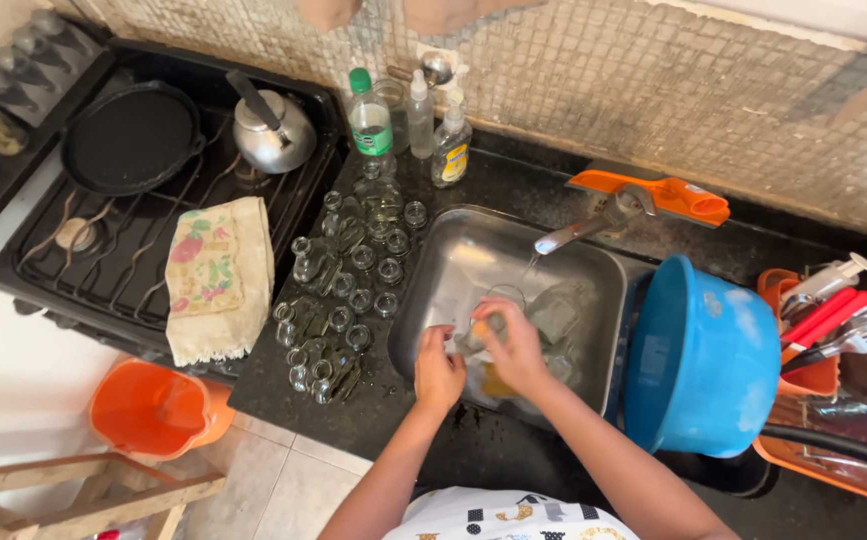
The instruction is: Washing small glass jars in a sink using a sponge and water
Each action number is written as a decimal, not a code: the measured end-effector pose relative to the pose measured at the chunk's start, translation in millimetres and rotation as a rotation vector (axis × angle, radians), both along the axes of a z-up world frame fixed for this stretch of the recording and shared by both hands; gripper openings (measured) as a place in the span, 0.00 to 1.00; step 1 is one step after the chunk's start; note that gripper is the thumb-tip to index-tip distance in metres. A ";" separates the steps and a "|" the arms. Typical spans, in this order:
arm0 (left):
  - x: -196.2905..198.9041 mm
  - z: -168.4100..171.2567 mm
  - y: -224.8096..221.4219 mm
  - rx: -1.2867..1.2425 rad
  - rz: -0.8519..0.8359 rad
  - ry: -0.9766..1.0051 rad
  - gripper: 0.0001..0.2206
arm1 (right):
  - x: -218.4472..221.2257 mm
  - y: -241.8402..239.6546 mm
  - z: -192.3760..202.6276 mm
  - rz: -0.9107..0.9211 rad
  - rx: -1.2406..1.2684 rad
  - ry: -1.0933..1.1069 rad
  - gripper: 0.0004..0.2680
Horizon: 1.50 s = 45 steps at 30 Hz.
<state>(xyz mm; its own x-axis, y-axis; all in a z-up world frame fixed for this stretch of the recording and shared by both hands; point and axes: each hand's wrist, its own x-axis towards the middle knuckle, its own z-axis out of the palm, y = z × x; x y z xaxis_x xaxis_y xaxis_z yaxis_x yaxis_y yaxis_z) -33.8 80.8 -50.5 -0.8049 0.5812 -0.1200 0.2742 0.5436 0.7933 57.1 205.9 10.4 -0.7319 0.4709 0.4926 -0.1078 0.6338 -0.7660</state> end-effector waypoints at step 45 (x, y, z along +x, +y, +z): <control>-2.3 79.3 -14.9 0.180 -0.034 0.233 0.26 | -23.7 47.9 -6.6 -0.248 -1.272 -0.077 0.12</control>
<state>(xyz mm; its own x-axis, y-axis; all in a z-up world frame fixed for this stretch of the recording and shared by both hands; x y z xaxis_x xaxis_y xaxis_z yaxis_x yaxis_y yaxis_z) -36.1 65.9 28.7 -0.7786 0.6032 0.1730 0.4758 0.3877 0.7895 33.3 253.8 3.8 -0.5645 0.7003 -0.4369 -0.0218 -0.5418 -0.8403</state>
